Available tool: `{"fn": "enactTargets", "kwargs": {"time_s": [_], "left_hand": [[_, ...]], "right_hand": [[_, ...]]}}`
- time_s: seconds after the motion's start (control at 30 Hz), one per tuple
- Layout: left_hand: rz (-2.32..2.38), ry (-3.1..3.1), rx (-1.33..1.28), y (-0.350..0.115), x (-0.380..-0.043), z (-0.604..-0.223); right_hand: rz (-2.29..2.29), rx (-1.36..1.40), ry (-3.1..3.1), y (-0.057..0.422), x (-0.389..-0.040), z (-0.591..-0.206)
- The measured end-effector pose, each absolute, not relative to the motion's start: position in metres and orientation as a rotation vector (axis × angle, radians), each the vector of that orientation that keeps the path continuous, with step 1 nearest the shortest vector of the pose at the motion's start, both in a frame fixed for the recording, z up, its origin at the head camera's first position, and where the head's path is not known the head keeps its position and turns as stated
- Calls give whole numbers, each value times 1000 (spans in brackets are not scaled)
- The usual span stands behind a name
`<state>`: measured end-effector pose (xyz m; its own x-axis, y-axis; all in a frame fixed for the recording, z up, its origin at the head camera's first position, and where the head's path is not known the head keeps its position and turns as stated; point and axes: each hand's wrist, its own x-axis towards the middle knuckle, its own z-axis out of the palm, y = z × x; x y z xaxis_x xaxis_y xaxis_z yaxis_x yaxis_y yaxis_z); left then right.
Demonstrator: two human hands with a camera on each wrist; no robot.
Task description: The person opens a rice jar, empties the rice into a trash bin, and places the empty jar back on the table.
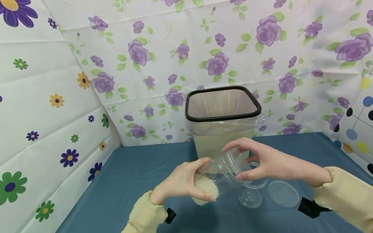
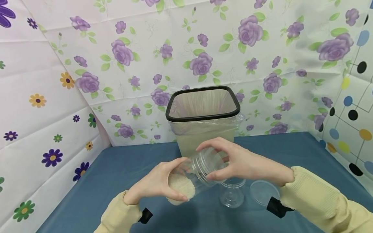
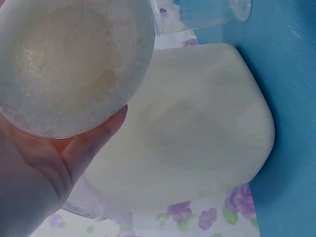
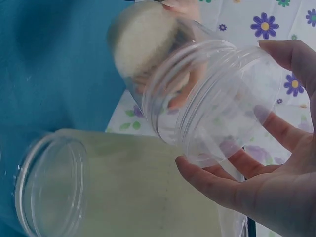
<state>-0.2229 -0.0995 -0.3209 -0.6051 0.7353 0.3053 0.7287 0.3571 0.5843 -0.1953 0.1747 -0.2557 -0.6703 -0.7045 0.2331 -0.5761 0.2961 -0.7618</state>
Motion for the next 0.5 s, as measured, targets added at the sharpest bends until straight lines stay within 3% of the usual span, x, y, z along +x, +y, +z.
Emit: {"fn": "enactTargets", "kwargs": {"time_s": [0.5], "left_hand": [[1079, 2623, 1372, -103, -221, -321]], "right_hand": [[-1106, -928, 2771, 220, -211, -269]]}}
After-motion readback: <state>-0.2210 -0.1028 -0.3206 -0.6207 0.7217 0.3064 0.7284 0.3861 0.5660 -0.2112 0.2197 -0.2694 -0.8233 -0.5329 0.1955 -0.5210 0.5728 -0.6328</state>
